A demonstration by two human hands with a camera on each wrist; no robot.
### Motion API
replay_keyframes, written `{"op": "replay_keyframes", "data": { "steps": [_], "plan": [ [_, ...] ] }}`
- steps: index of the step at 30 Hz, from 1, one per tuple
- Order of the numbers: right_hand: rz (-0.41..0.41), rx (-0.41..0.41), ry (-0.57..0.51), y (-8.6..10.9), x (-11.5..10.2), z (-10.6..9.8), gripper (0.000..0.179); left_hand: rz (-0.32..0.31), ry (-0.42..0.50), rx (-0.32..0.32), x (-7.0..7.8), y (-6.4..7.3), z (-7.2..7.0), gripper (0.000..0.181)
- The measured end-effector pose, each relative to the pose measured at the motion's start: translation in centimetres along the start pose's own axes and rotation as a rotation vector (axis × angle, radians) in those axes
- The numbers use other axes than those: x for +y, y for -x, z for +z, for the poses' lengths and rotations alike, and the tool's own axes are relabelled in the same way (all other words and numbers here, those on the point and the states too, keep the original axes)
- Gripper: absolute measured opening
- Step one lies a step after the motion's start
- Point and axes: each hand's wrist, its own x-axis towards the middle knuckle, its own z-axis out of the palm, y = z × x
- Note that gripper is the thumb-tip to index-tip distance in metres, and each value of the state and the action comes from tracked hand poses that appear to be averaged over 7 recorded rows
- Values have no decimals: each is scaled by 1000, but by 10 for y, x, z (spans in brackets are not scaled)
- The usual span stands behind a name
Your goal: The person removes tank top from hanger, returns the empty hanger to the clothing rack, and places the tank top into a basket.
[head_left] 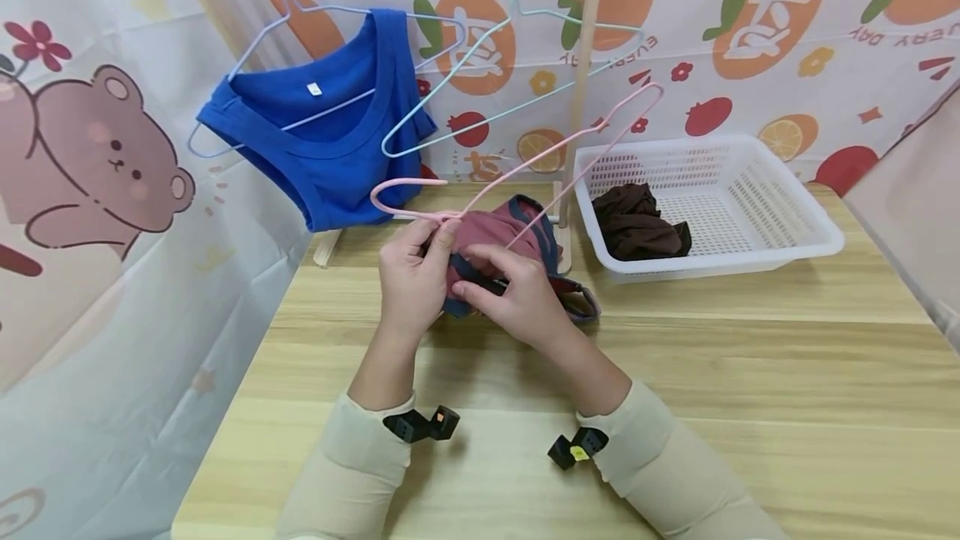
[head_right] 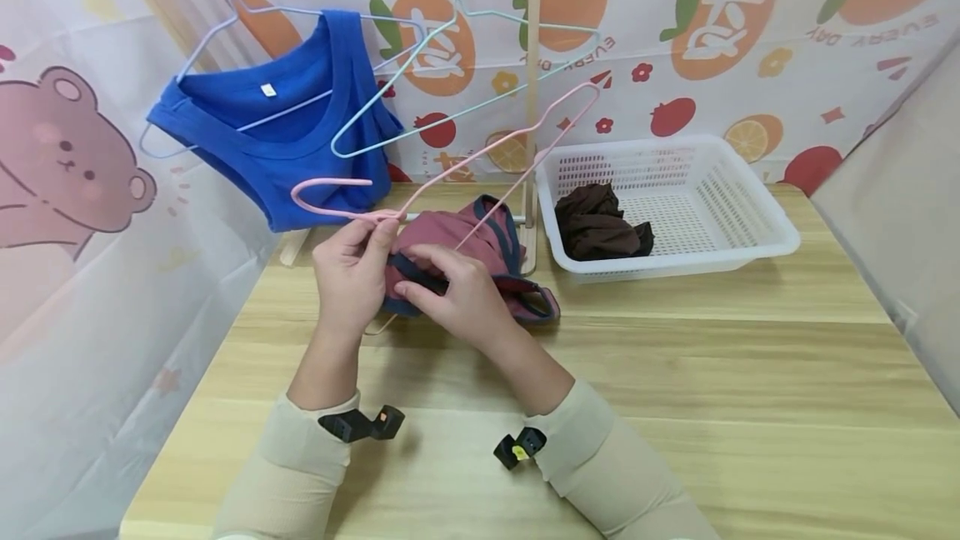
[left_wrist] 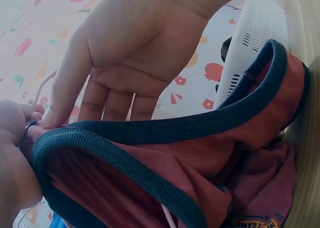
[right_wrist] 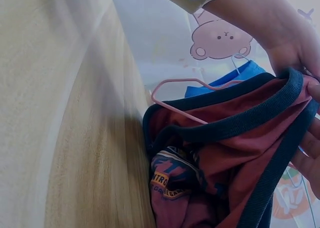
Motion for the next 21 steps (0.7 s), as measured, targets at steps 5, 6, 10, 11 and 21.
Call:
{"op": "replay_keyframes", "data": {
  "steps": [5, 6, 10, 11, 21],
  "plan": [
    [19, 5, 15, 2, -2, 2, 34, -22, -34, 4, 0, 2, 1, 15],
    [21, 8, 21, 2, -3, 2, 33, -26, -39, 5, 0, 3, 1, 15],
    [28, 17, 14, 3, -5, 3, 28, -34, -32, 13, -1, 4, 2, 16],
    [32, 15, 11, 3, -5, 4, 25, -34, -28, 17, -1, 4, 3, 16],
    [39, -34, 30, 7, -2, 11, 7, -41, 42, 49, 1, 4, 7, 19]
  ]
}}
